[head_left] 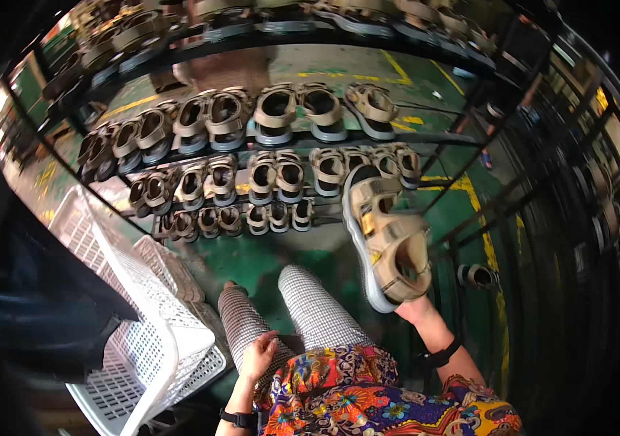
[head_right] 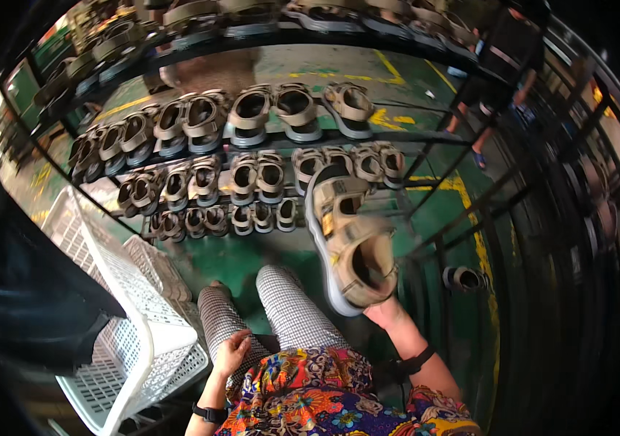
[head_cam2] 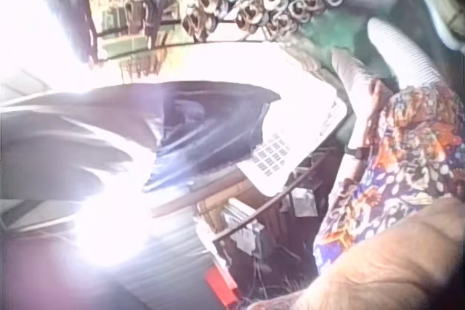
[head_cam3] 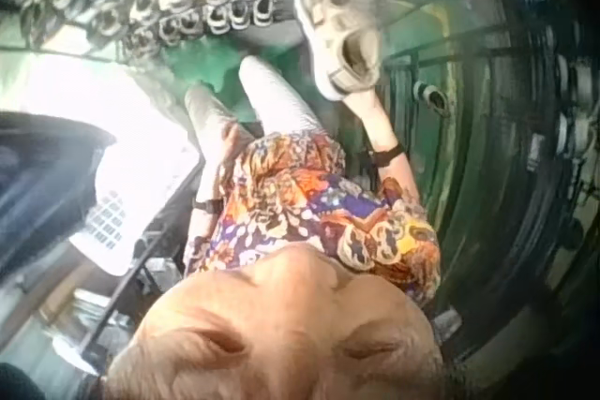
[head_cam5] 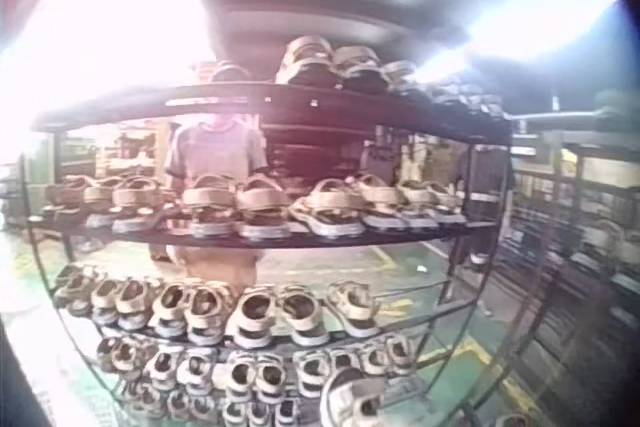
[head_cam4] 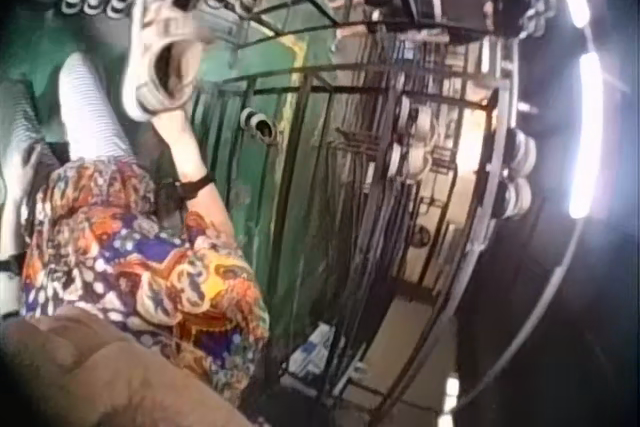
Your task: Inspecting sandals and placing them on a metal rack.
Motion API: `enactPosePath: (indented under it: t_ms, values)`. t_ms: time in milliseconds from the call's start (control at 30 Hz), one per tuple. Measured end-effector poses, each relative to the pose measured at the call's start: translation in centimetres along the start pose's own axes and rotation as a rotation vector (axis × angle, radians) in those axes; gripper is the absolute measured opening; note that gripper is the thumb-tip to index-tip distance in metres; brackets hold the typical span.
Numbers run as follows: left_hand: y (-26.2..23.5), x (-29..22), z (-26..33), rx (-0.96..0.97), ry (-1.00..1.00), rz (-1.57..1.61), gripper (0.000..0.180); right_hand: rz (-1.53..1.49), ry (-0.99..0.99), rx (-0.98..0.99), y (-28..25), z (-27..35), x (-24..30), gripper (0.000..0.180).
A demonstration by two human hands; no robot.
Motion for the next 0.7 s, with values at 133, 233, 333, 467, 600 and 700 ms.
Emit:
enactPosePath:
  t_ms: [133,233,333,467,600,700]
  values:
    - [0.5,-0.3,-1.0,0.029,-0.014,-0.06,0.028,-0.444,0.015,0.3,2.8,0.7,0.8,0.05]
    - [0.7,-1.2,-1.3,-0.001,0.039,-0.213,0.028,-0.716,-0.101,0.494,4.5,0.3,-1.6,0.049]
    - [0.8,-1.6,-1.3,-0.011,0.023,-0.329,0.028,-0.948,-0.1,0.503,5.2,0.3,-3.5,0.047]
    - [0.5,-1.8,-1.1,-0.04,-0.005,-0.242,0.025,-1.062,0.033,0.551,5.6,0.2,-5.3,0.052]
    - [0.6,-1.8,-0.6,-0.078,-0.05,-0.257,0.025,-1.096,0.123,0.641,6.1,-0.5,-6.7,0.053]
    - [0.5,-1.9,-0.2,-0.105,0.007,-0.24,0.025,-1.09,0.187,0.704,6.5,-1.1,-7.4,0.066]
Point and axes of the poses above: each hand's wrist, its own z-axis away from the middle knuckle, its own y-axis out of the palm, x = y × z, the point moved 3 cm from there along -z, towards the middle knuckle, and after that the axes turned 15 degrees about x, right-handed, at the moved point
